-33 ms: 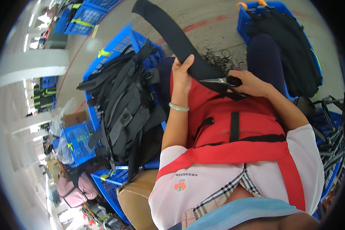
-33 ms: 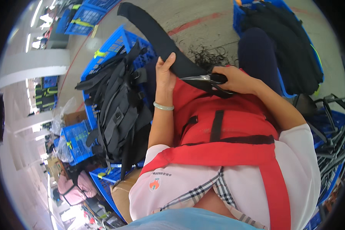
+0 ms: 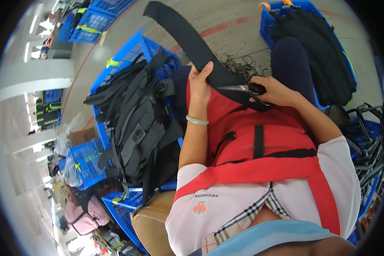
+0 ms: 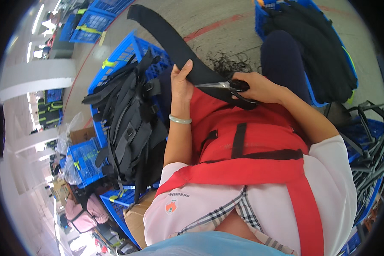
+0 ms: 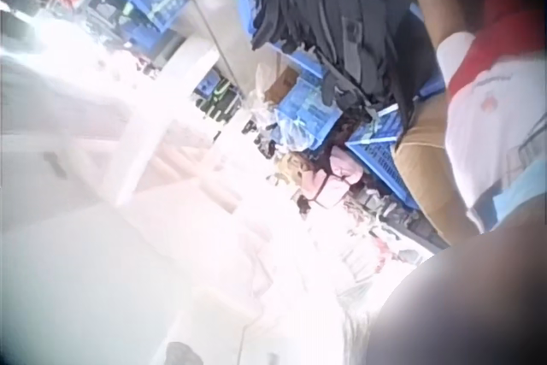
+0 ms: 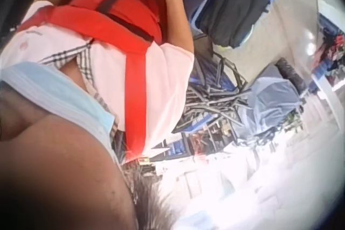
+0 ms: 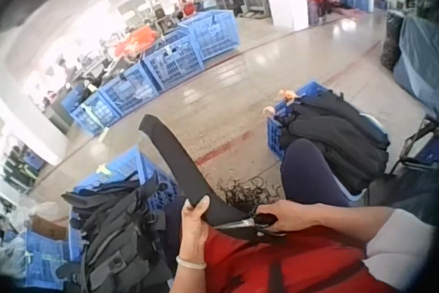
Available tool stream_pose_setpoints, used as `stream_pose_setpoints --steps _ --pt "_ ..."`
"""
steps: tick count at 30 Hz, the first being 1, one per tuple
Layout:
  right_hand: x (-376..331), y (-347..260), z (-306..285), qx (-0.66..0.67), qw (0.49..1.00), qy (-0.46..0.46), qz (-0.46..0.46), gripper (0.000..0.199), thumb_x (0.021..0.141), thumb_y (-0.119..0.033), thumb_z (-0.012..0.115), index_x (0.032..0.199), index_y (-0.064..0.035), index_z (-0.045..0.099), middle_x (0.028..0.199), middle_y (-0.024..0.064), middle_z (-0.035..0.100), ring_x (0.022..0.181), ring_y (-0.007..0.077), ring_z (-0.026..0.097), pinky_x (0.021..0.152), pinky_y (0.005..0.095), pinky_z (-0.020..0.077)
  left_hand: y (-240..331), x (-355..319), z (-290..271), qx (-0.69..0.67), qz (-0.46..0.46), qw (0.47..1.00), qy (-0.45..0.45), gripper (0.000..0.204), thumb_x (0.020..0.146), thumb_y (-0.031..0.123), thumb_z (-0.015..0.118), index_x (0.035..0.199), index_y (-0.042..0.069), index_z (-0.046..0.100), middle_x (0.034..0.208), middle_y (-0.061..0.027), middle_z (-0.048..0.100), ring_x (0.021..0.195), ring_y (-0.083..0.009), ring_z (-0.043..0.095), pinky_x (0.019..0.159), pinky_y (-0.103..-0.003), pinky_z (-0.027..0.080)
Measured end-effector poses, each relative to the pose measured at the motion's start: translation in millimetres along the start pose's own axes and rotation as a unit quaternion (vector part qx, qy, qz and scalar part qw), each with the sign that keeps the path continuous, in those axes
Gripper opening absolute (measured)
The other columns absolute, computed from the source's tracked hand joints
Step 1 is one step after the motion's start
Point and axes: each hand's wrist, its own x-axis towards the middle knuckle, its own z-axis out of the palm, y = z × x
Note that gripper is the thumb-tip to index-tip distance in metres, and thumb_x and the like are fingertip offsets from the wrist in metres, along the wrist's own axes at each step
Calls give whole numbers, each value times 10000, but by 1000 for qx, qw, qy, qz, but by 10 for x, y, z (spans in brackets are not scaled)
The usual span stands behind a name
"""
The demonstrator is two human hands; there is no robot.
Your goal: Trim the edges of black curved padded materials using scissors.
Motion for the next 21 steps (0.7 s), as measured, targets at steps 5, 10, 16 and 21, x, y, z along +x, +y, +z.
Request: stream_pose_setpoints --steps 5,10,16,21 --pt "139 -19 -223 127 978 139 84 187 846 -120 711 927 -41 561 766 -14 556 702 58 493 634 241 421 -135 30 209 25 -20 999 -5 210 843 21 697 1039 37 624 945 -19 660 820 -127 632 747 -259 521" --pt "159 -49 -205 181 968 145 96 240 809 -122 745 929 -30 560 819 2 569 754 79 514 697 246 430 -211 58 264 30 -40 998 -26 207 844 29 701 1032 38 614 945 -17 657 817 -117 627 734 -252 519" --pt "226 148 -120 117 975 187 -9 254 784 -136 757 839 -35 530 733 11 545 695 104 482 634 291 413 -275 123 652 66 4 996 -54 283 945 99 581 1217 52 516 1023 -13 597 870 -117 589 755 -271 513" --pt "101 -24 -512 479 778 406 -26 179 831 -84 728 815 -99 551 738 -45 550 671 46 498 615 204 392 -315 198 692 53 24 997 -59 358 977 182 543 1301 38 497 1146 -80 615 935 -158 608 849 -314 490"
